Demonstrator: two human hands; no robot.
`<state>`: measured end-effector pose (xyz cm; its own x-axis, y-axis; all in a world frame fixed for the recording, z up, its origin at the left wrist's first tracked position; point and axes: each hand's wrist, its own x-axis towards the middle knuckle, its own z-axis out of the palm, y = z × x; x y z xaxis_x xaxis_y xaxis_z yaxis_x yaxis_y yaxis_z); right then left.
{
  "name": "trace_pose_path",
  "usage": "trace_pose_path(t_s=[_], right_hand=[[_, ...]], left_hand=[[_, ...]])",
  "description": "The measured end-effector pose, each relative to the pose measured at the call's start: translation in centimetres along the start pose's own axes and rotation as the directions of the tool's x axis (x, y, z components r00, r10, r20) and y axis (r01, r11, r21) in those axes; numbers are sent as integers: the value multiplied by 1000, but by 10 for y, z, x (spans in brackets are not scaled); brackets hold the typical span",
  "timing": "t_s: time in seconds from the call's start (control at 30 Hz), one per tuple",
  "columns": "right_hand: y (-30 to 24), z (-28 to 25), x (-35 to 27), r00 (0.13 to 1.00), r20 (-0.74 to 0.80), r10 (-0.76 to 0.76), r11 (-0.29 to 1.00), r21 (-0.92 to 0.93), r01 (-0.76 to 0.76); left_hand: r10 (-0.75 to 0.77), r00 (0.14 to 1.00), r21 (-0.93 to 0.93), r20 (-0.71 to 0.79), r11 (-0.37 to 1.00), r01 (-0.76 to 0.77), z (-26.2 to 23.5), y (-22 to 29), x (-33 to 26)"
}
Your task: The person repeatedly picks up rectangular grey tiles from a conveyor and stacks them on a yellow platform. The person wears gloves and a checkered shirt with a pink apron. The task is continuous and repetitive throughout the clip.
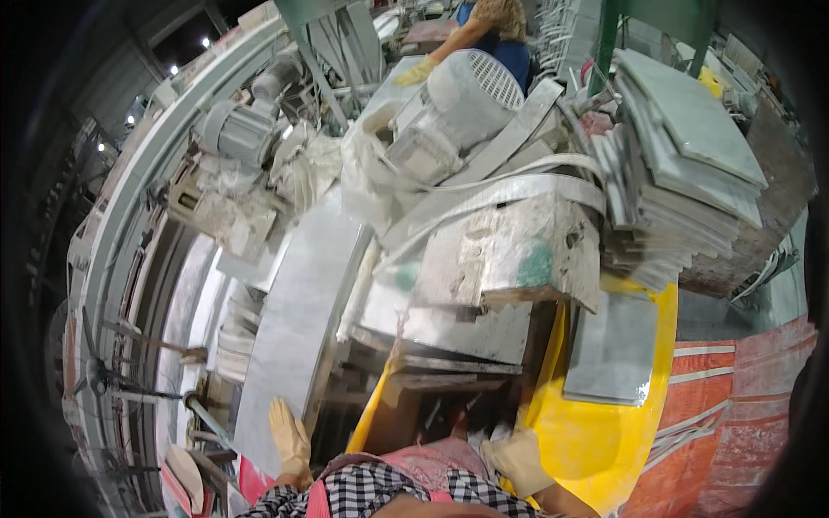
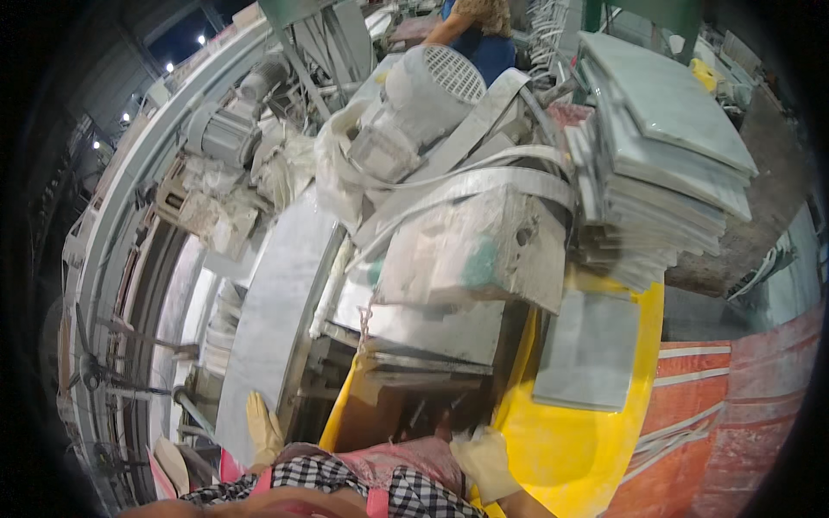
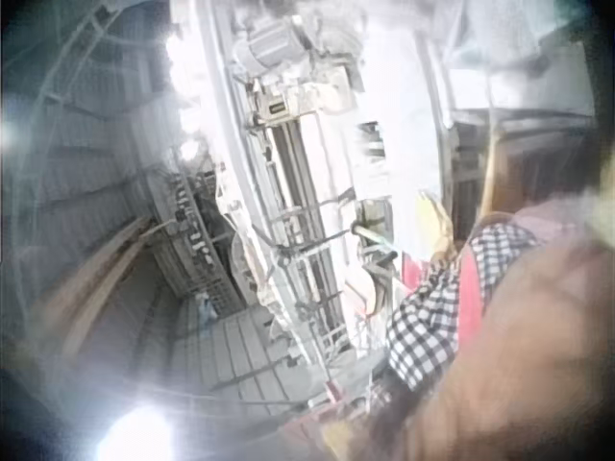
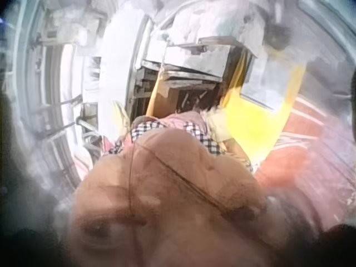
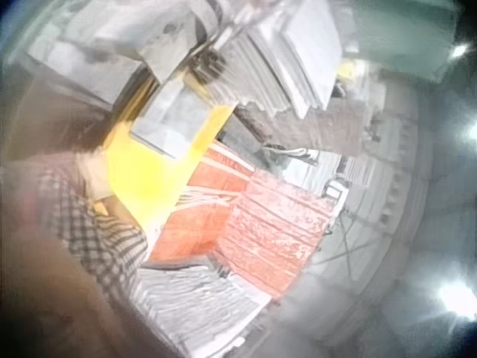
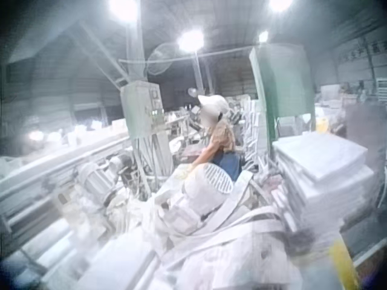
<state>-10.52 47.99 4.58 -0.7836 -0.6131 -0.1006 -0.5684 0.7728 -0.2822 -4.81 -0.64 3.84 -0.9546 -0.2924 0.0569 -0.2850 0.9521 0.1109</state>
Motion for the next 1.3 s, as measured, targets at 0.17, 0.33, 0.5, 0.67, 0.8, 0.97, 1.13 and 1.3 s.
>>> trace_pose_path(t_s=[0.17, 0.33, 0.5, 0.67, 0.8, 0.97, 1.13, 1.3], right_hand=[[-4, 3, -2, 987, 30, 156, 985, 72, -158], [-6, 14, 1, 984, -9, 177, 984, -23, -177], [-4, 23, 3, 978, -107, 177, 963, -187, -194], [-4, 28, 0, 978, -66, 196, 969, -138, -203], [-5, 27, -1, 969, -23, 245, 947, -210, -244], [-2, 32, 0, 932, 163, 324, 915, -304, -265], [10, 49, -10, 913, 251, 323, 915, -329, -233], [17, 73, -17, 871, 83, 485, 871, -141, -471]], left_hand=[[55, 998, 73, -15, 996, -54, 13, -14, -1], [86, 993, 52, -76, 995, -82, 19, -17, -4], [77, 994, 45, -82, 996, -73, 15, -7, -4], [40, 994, 24, -100, 999, -38, 12, -1, -4], [90, 975, -33, -205, 995, -98, 17, -7, -5], [97, 956, -97, -275, 987, -128, 25, -9, -6], [100, 956, -155, -277, 977, -147, 23, -8, -3], [89, 954, -116, -286, 985, -127, 18, -6, -5]])
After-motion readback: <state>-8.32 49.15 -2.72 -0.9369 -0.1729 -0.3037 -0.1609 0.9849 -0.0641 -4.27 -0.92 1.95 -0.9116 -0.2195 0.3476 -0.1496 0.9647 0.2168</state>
